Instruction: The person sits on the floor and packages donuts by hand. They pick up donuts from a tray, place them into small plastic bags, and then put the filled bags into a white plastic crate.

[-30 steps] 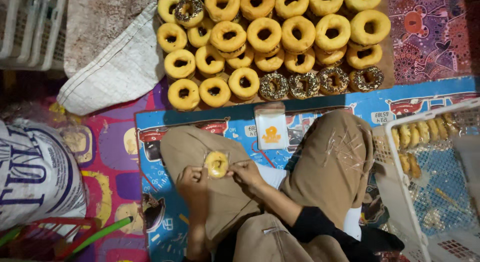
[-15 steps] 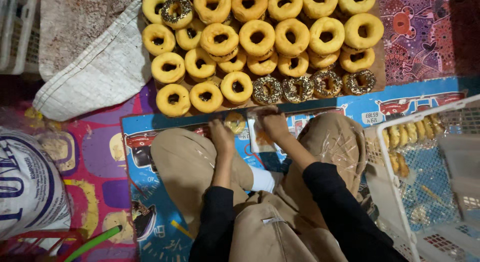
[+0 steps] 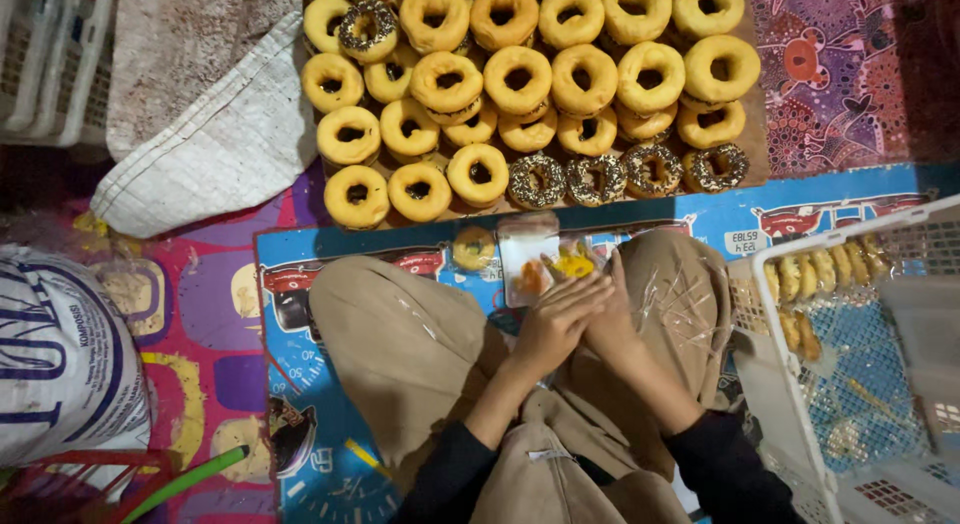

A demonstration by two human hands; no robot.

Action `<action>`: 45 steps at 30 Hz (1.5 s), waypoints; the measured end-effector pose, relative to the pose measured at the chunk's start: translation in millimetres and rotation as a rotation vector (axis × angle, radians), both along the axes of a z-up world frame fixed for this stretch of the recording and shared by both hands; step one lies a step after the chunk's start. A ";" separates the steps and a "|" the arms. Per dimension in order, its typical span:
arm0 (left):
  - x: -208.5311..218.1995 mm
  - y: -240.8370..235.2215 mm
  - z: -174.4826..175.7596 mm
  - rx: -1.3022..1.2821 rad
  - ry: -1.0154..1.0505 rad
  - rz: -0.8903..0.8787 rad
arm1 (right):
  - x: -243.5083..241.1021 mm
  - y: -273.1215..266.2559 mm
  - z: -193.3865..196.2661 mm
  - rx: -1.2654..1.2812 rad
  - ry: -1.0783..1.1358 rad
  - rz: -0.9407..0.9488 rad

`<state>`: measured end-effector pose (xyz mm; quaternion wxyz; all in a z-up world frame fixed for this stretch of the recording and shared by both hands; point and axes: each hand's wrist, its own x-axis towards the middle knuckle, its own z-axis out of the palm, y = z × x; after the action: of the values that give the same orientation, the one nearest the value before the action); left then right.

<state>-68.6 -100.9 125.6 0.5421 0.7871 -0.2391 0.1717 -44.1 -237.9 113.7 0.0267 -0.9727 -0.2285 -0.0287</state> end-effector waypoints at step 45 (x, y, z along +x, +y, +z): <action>17.9 111.6 -68.5 -2.276 0.647 0.080 | -26.2 58.8 143.1 1.052 0.172 -0.136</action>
<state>-50.7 10.7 57.1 0.9604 -0.1348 0.2245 0.0952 -70.3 -179.1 256.8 0.5271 -0.8395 -0.1167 -0.0614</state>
